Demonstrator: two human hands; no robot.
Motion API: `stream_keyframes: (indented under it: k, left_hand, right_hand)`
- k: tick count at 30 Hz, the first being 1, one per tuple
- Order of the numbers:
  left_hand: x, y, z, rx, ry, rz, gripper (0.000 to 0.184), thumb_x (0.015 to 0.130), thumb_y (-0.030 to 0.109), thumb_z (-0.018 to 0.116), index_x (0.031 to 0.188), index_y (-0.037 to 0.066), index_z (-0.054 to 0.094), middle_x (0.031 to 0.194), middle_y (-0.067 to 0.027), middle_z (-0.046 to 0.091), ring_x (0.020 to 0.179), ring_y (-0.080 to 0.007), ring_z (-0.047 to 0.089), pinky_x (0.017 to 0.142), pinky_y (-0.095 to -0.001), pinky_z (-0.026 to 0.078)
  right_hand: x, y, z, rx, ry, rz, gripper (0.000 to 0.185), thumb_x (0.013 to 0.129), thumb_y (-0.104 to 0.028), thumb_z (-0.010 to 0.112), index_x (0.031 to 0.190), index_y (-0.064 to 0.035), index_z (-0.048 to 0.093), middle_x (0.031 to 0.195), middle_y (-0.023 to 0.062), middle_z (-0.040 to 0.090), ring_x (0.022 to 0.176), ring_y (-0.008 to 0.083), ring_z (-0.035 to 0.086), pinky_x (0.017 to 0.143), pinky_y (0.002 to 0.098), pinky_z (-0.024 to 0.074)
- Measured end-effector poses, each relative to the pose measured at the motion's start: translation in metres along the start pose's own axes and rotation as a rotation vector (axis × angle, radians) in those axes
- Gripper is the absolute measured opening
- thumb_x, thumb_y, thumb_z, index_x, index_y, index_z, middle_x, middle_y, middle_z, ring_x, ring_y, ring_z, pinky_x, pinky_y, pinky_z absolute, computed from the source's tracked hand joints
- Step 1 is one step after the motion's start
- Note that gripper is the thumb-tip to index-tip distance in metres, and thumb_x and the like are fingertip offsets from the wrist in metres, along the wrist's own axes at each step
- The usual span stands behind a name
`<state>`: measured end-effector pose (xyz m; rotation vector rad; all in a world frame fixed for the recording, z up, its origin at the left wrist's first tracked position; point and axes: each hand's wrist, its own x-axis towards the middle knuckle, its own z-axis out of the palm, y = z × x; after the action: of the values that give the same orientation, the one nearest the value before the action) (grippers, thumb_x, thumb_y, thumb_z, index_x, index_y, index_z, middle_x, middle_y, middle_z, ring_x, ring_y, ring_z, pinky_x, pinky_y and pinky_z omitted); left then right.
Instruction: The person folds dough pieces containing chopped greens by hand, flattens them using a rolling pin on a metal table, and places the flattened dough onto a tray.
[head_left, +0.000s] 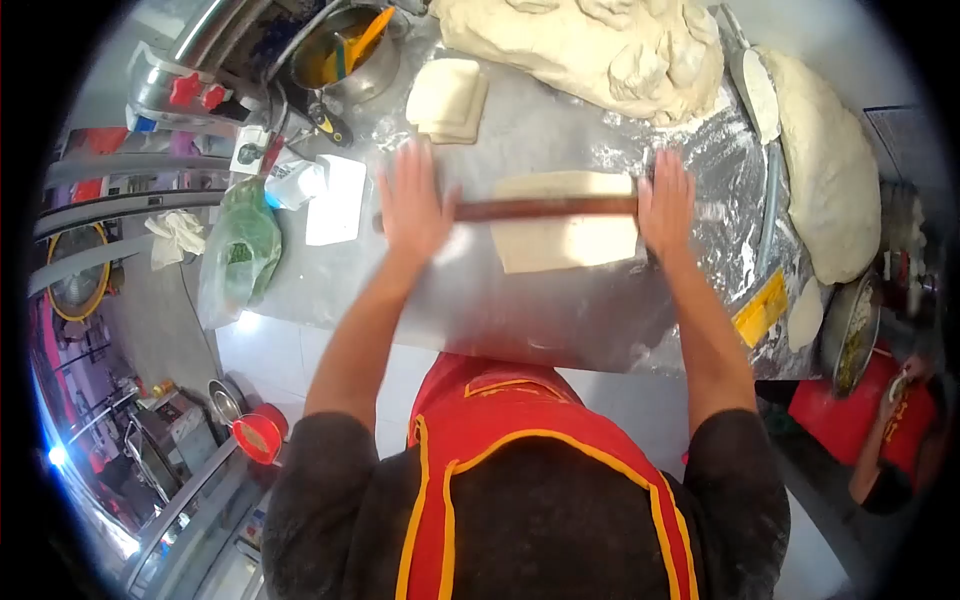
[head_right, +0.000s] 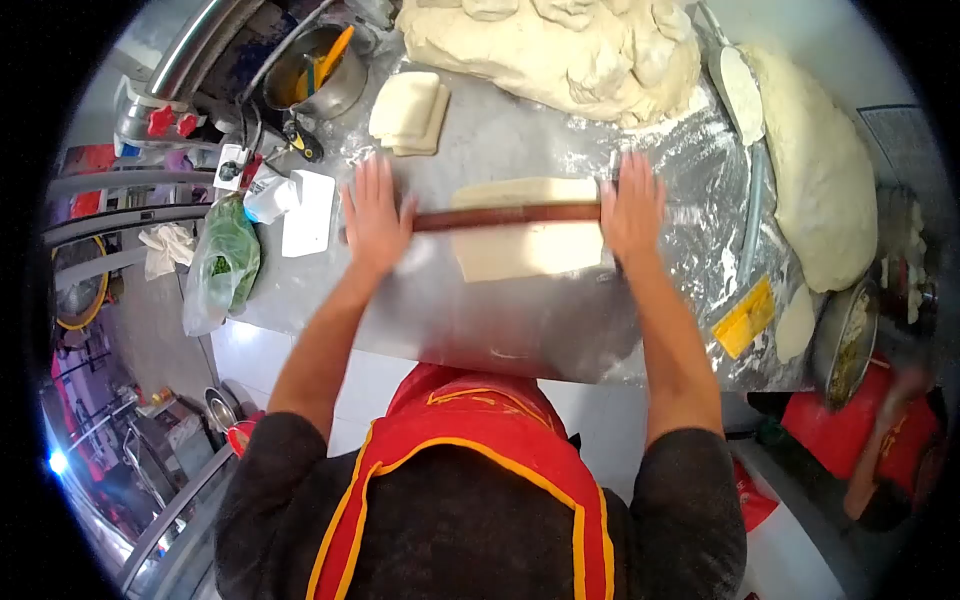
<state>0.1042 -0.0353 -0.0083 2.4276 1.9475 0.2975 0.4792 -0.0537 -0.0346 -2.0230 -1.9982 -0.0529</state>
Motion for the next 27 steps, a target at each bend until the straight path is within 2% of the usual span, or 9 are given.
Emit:
stream_keyframes:
  k: [3, 5, 6, 9, 10, 12, 15, 20, 27]
  left_hand:
    - [-0.098, 0.003, 0.008, -0.232, 0.067, 0.105, 0.069, 0.089, 0.029, 0.059, 0.145, 0.001, 0.031, 0.153, -0.0159, 0.030, 0.143, -0.0324, 0.023, 0.115, -0.0538, 0.015]
    - [-0.142, 0.012, -0.002, -0.197, -0.070, 0.052, 0.066, 0.085, 0.024, 0.063, 0.141, 0.001, 0.038, 0.149, -0.0171, 0.037, 0.142, -0.0323, 0.028, 0.114, -0.0530, 0.019]
    - [-0.139, 0.015, -0.009, -0.166, -0.030, 0.068, 0.060, 0.080, 0.020, 0.066, 0.135, 0.002, 0.047, 0.137, -0.0164, 0.050, 0.132, -0.0343, 0.041, 0.110, -0.0518, 0.027]
    - [-0.109, -0.006, 0.000, -0.264, -0.003, 0.200, 0.050, 0.075, 0.017, 0.069, 0.123, 0.006, 0.056, 0.117, -0.0145, 0.060, 0.115, -0.0346, 0.052, 0.103, -0.0485, 0.036]
    - [-0.095, -0.005, -0.012, -0.288, -0.062, 0.214, 0.044, 0.071, 0.017, 0.070, 0.112, 0.007, 0.059, 0.102, -0.0131, 0.060, 0.100, -0.0332, 0.056, 0.091, -0.0453, 0.044]
    - [-0.091, -0.003, -0.036, -0.293, -0.205, 0.197, 0.040, 0.070, 0.018, 0.071, 0.107, 0.008, 0.059, 0.100, -0.0136, 0.060, 0.096, -0.0327, 0.057, 0.084, -0.0443, 0.046]
    - [-0.116, 0.002, -0.048, -0.325, -0.230, 0.171, 0.037, 0.069, 0.018, 0.071, 0.103, 0.008, 0.060, 0.097, -0.0128, 0.061, 0.091, -0.0322, 0.059, 0.077, -0.0431, 0.049]
    - [-0.202, 0.006, -0.052, -0.395, -0.156, 0.056, 0.034, 0.067, 0.018, 0.073, 0.098, 0.010, 0.062, 0.094, -0.0098, 0.063, 0.091, -0.0296, 0.061, 0.076, -0.0415, 0.050]
    - [-0.236, -0.009, -0.068, -0.445, -0.205, 0.054, 0.034, 0.064, 0.014, 0.074, 0.095, 0.008, 0.064, 0.090, -0.0088, 0.065, 0.086, -0.0272, 0.063, 0.072, -0.0396, 0.051]
  right_hand:
    - [-0.093, -0.002, -0.027, 0.025, -0.106, -0.001, 0.058, 0.094, -0.028, 0.050, 0.144, -0.0037, 0.035, 0.151, 0.0154, 0.033, 0.139, 0.0326, 0.029, 0.115, 0.0522, 0.0180]
    - [-0.131, -0.002, -0.044, 0.025, -0.077, -0.017, 0.056, 0.092, -0.028, 0.054, 0.141, -0.0033, 0.039, 0.144, 0.0168, 0.041, 0.135, 0.0328, 0.036, 0.113, 0.0522, 0.0197]
    - [-0.137, -0.003, -0.048, 0.027, -0.061, -0.027, 0.055, 0.092, -0.027, 0.055, 0.139, -0.0030, 0.041, 0.140, 0.0174, 0.046, 0.133, 0.0329, 0.039, 0.113, 0.0521, 0.0206]
    - [-0.076, -0.012, -0.052, 0.131, -0.253, 0.088, 0.048, 0.089, -0.027, 0.061, 0.127, -0.0002, 0.051, 0.119, 0.0177, 0.061, 0.115, 0.0333, 0.054, 0.106, 0.0492, 0.0325]
    - [-0.058, -0.013, -0.032, 0.304, -0.135, 0.164, 0.042, 0.087, -0.029, 0.067, 0.112, 0.0038, 0.058, 0.098, 0.0169, 0.066, 0.093, 0.0307, 0.063, 0.089, 0.0443, 0.0454]
    - [-0.027, -0.021, -0.006, 0.511, -0.183, 0.437, 0.041, 0.082, -0.024, 0.073, 0.106, 0.0073, 0.060, 0.092, 0.0161, 0.067, 0.079, 0.0263, 0.064, 0.071, 0.0379, 0.0501]
    - [-0.005, -0.014, 0.008, 0.853, -0.631, 0.681, 0.042, 0.076, -0.016, 0.078, 0.104, 0.0100, 0.060, 0.089, 0.0143, 0.068, 0.074, 0.0215, 0.063, 0.067, 0.0339, 0.0496]
    - [-0.020, -0.044, 0.000, 0.750, -0.445, 0.547, 0.040, 0.076, -0.006, 0.075, 0.108, 0.0103, 0.058, 0.093, 0.0149, 0.068, 0.080, 0.0174, 0.064, 0.067, 0.0318, 0.0518]
    - [-0.023, -0.142, -0.009, 0.857, -0.672, 0.621, 0.048, 0.074, -0.007, 0.076, 0.114, 0.0092, 0.055, 0.095, 0.0191, 0.067, 0.082, 0.0244, 0.066, 0.073, 0.0331, 0.0545]
